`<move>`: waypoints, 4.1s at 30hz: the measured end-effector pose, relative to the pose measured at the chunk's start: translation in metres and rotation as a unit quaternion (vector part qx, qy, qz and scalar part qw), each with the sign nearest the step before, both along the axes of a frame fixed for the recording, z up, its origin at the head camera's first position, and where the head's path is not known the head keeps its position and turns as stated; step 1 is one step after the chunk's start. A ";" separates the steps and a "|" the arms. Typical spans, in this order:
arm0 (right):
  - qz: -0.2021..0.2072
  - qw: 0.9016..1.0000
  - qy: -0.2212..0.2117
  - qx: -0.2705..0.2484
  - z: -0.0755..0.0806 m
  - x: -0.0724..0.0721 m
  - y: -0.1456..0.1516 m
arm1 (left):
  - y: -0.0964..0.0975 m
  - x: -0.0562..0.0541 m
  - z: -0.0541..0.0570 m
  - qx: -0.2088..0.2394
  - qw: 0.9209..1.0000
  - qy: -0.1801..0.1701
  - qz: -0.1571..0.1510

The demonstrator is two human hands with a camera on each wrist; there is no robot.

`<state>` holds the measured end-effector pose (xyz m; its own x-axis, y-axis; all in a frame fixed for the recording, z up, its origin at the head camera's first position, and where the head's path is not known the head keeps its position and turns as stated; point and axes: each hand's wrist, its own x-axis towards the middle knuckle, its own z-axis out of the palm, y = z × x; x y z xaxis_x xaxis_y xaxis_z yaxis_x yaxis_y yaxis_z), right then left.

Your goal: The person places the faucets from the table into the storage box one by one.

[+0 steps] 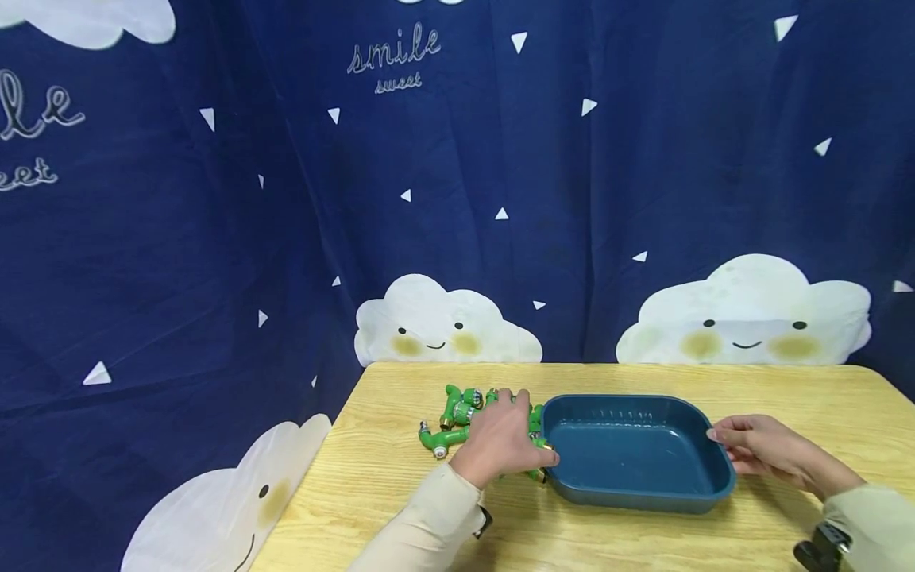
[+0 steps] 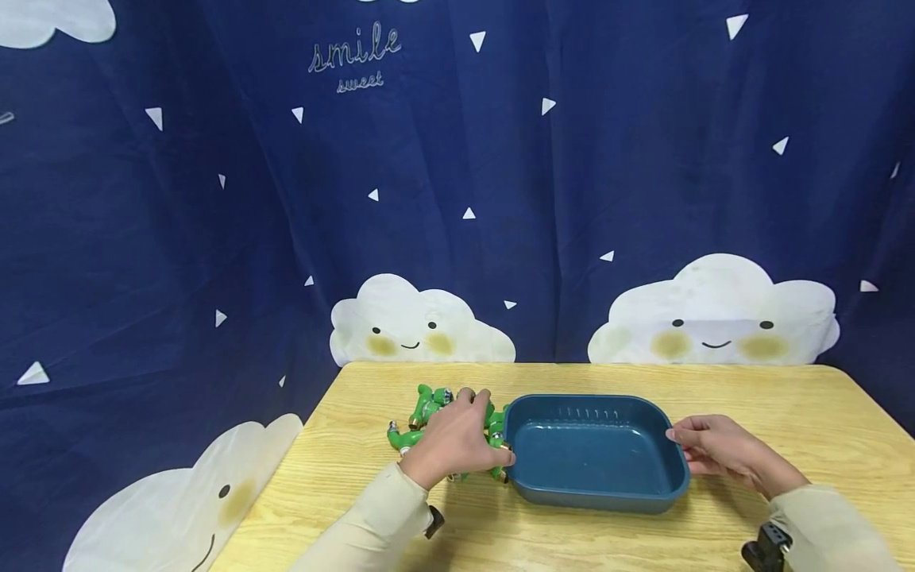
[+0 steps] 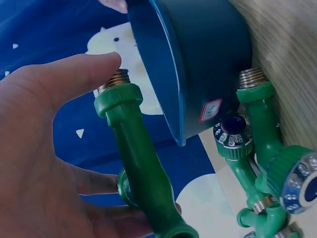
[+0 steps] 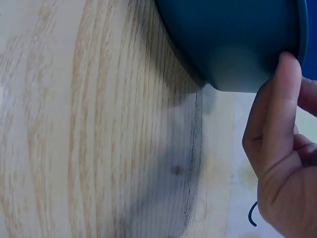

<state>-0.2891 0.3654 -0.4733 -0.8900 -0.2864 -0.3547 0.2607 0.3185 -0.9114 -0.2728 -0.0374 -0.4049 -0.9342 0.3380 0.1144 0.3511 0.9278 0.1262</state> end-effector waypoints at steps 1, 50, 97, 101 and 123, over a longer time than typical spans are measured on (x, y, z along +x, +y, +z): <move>0.000 1.000 0.002 0.001 0.000 0.000 0.000 | 0.002 -0.001 0.000 -0.006 1.000 0.001 -0.001; -0.018 1.000 -0.001 0.018 0.000 0.000 -0.001 | 0.083 -0.011 0.003 -0.112 0.992 -0.050 -0.001; -0.013 1.000 0.003 0.024 0.001 0.000 -0.001 | 0.106 -0.030 -0.013 -0.194 0.970 -0.118 -0.083; -0.021 0.999 0.003 0.028 0.001 0.001 -0.002 | 0.105 -0.030 -0.014 -0.202 0.968 -0.120 -0.085; -0.014 0.999 0.001 0.029 0.002 0.000 -0.001 | 0.110 -0.031 -0.018 -0.231 0.956 -0.159 -0.080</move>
<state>-0.2892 0.3640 -0.4709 -0.8979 -0.2407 -0.3686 0.2688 0.3634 -0.8920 -0.3042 0.0724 -0.4227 -0.8291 0.4250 -0.3634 0.5052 0.8478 -0.1611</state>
